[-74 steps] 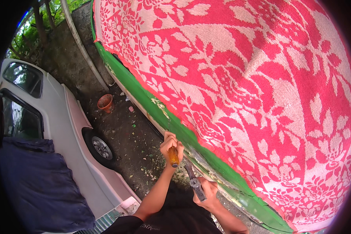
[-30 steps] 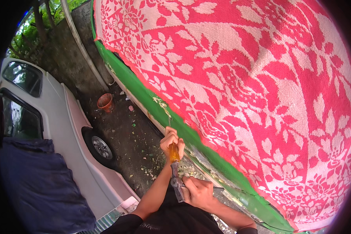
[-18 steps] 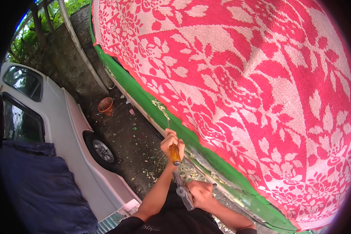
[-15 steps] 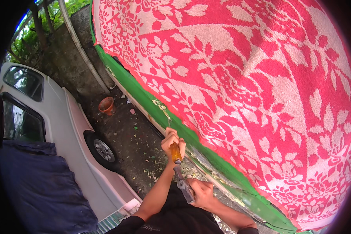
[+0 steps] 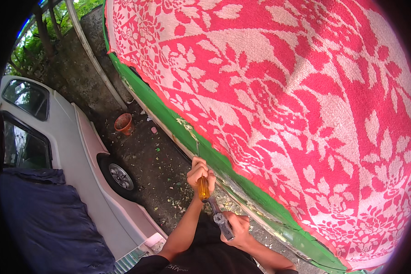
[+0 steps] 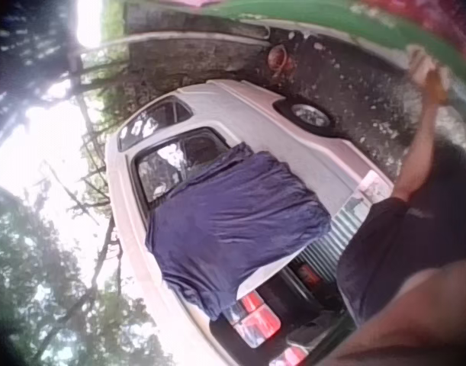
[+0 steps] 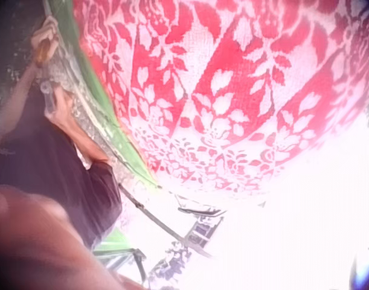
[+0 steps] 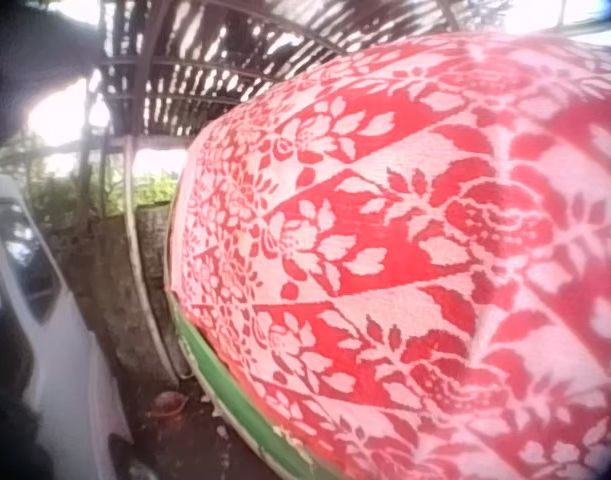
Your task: The person scrapes a green vehicle panel with a chisel and hammer, then ignites a blowtorch and applies heat to the same area. The person works on a narrow section of the panel while a patterned cloth covers the upper surface.
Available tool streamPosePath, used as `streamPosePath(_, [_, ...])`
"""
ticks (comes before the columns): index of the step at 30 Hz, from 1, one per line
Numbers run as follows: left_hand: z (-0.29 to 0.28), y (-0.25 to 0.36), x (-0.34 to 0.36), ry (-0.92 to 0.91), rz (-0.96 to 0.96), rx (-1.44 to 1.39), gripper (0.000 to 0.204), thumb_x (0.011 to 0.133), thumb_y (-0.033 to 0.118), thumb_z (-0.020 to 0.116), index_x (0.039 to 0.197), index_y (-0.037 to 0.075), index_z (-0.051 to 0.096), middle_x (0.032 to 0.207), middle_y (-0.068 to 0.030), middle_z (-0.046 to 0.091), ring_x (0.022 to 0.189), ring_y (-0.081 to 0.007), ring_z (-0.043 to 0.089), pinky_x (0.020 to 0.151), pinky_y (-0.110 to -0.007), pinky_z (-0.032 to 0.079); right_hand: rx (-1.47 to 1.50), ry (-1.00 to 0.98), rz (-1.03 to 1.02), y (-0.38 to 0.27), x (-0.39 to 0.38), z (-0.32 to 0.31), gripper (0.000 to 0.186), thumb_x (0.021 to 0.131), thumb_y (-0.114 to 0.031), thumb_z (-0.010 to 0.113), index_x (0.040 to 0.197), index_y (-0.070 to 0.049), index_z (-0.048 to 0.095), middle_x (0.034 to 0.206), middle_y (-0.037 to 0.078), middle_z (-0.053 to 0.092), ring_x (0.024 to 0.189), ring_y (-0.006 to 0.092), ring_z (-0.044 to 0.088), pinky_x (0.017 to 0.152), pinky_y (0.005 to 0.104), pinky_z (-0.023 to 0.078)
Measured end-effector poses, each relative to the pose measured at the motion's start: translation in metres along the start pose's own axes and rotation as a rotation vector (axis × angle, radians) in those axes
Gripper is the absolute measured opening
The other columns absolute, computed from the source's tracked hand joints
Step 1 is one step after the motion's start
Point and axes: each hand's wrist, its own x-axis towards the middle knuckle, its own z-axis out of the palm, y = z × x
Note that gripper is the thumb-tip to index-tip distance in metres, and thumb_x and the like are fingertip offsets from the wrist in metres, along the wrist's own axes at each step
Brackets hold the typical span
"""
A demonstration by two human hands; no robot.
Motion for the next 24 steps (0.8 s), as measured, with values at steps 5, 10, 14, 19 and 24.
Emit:
streamPosePath(5, [0.000, 0.001, 0.005, 0.033, -0.006, -0.017, 0.031, 0.067, -0.007, 0.057, 0.063, 0.005, 0.029, 0.061, -0.0061, 0.032, 0.066, -0.0256, 0.040, 0.055, -0.037, 0.030, 0.005, -0.004, -0.003, -0.005, 0.002, -0.006, 0.034, 0.062, 0.008, 0.056, 0.096, 0.005, 0.061, 0.070, 0.014, 0.064, 0.046, 0.0253, 0.058, 0.046, 0.0325, 0.046])
streamPosePath(10, [-0.001, -0.002, 0.005, 0.081, -0.049, -0.032, 0.031, 0.069, -0.008, 0.056, 0.064, 0.005, 0.028, 0.061, -0.0063, 0.031, 0.066, -0.0251, 0.039, 0.056, -0.037, 0.030, 0.032, -0.085, -0.007, -0.015, 0.014, -0.009, 0.024, 0.068, 0.002, 0.069, 0.091, 0.000, 0.062, 0.066, 0.009, 0.062, 0.046, 0.0240, 0.057, 0.044, 0.0328, 0.040])
streamPosePath(14, [0.004, 0.001, 0.011, 0.120, -0.078, -0.030, 0.032, 0.070, -0.008, 0.057, 0.064, 0.004, 0.028, 0.062, -0.0065, 0.031, 0.067, -0.0243, 0.037, 0.057, -0.036, 0.033, 0.077, -0.221, -0.076, -0.032, 0.036, -0.019, 0.020, 0.076, -0.001, 0.065, 0.096, 0.001, 0.062, 0.067, 0.011, 0.059, 0.048, 0.0254, 0.058, 0.044, 0.0354, 0.045])
streamPosePath(19, [0.011, 0.003, 0.014, 0.193, -0.125, -0.039, 0.031, 0.074, -0.009, 0.056, 0.066, 0.004, 0.029, 0.063, -0.0059, 0.032, 0.068, -0.0238, 0.036, 0.060, -0.036, 0.035, -0.110, -0.238, -0.149, -0.023, 0.039, -0.014, 0.025, 0.077, -0.009, 0.071, 0.100, -0.002, 0.063, 0.066, 0.005, 0.050, 0.048, 0.0216, 0.057, 0.044, 0.0362, 0.045])
streamPosePath(24, [0.009, -0.007, 0.010, 0.226, -0.109, -0.066, 0.032, 0.074, -0.008, 0.058, 0.066, 0.004, 0.030, 0.064, -0.0057, 0.033, 0.069, -0.0234, 0.035, 0.060, -0.036, 0.034, -0.107, -0.209, -0.199, -0.026, 0.032, -0.023, 0.026, 0.077, -0.010, 0.072, 0.100, -0.004, 0.063, 0.067, 0.006, 0.055, 0.050, 0.0232, 0.059, 0.045, 0.0356, 0.045])
